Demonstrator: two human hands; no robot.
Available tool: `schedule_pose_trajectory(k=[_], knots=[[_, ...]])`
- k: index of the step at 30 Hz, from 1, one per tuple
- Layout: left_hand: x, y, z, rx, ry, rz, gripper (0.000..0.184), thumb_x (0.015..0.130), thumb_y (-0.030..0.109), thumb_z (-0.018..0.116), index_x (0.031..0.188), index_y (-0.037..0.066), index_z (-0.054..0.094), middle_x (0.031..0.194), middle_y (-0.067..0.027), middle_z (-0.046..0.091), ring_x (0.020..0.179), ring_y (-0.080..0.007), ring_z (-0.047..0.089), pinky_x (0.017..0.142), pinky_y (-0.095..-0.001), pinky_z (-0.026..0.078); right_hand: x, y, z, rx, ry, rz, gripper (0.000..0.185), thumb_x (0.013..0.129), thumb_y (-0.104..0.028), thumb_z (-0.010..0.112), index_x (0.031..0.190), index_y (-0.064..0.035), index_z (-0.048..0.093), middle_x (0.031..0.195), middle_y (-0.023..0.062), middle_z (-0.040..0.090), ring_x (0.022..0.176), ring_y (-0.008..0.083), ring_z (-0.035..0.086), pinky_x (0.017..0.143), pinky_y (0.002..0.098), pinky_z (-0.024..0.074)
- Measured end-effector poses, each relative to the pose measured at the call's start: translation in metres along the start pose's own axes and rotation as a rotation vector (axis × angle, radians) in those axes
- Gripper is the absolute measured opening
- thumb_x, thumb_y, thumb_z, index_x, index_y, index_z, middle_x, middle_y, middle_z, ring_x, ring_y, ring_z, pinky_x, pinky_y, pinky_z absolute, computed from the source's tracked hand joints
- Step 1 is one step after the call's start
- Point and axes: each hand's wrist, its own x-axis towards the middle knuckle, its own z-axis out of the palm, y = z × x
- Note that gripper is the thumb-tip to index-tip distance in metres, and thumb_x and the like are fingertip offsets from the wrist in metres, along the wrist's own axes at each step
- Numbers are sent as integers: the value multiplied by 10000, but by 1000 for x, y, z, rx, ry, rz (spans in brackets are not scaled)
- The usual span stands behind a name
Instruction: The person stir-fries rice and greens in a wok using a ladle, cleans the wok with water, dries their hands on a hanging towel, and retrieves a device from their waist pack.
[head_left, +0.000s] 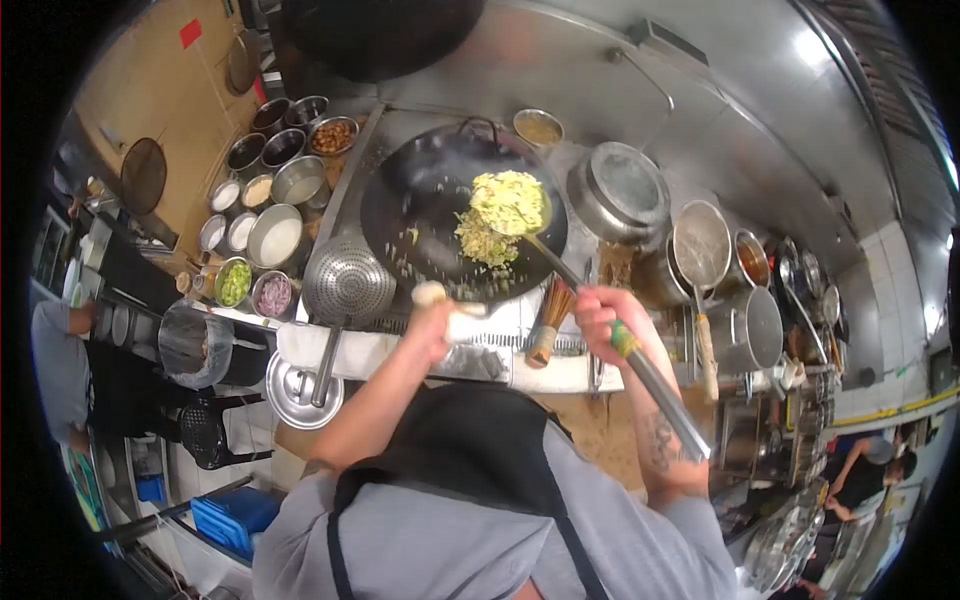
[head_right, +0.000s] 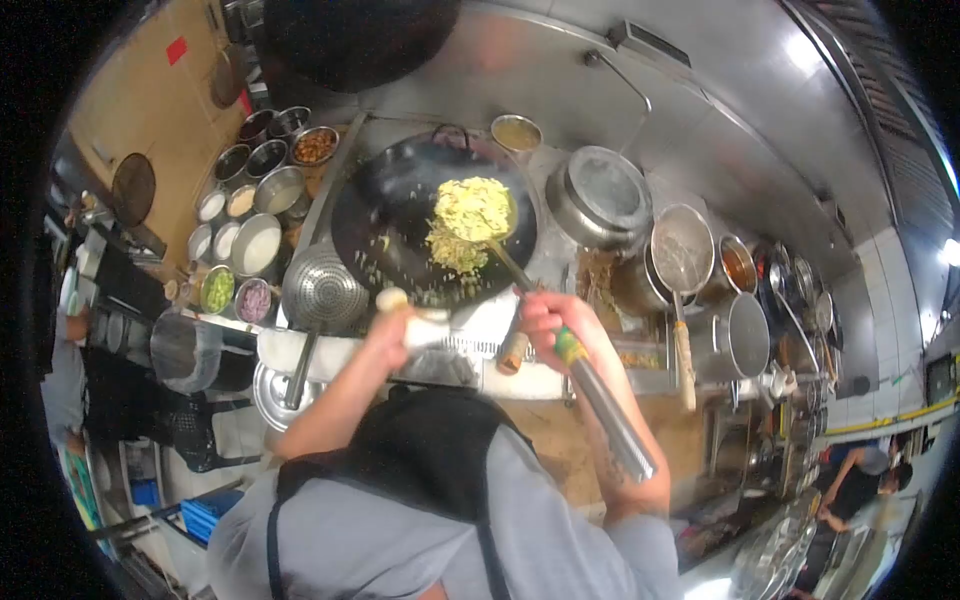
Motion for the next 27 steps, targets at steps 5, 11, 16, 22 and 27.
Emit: schedule_pose_trajectory(k=[5,11,16,22,27], knots=[[-14,-10,2,86,-159,173,257,901,100,487,1080,-77,542,1050,-230,639,932,-330,671,843,-436,571,-38,10,12,-92,1,-178,284,949,-87,457,1226,-69,513,668,-37,449,453,28,399,350,208,339],[47,12,18,-38,-146,-7,190,914,81,475,1031,-36,567,963,-202,666,798,-298,690,690,-464,579,-13,-8,-15,43,0,-28,274,958,-98,440,1217,-74,527,650,-41,446,456,39,419,349,201,329],[-35,-11,17,26,-92,256,272,821,-39,507,1090,-51,544,1025,-196,643,922,-315,675,803,-438,584,-42,9,-12,-115,95,-109,245,949,-76,441,1177,-95,528,661,-23,440,454,41,404,360,227,344],[17,45,24,84,82,402,279,789,-51,534,1066,-73,544,939,-137,626,806,-267,657,699,-383,558,-41,-7,-13,-172,174,-46,71,939,-94,448,895,-53,486,629,-29,422,456,53,418,372,232,354],[35,21,-45,1019,437,1019,482,740,33,644,1185,-39,474,1043,-178,589,964,-311,606,856,-395,482,8,-30,-36,-487,336,18,173,912,-78,455,740,-63,467,621,-15,445,473,53,445,383,235,379]])
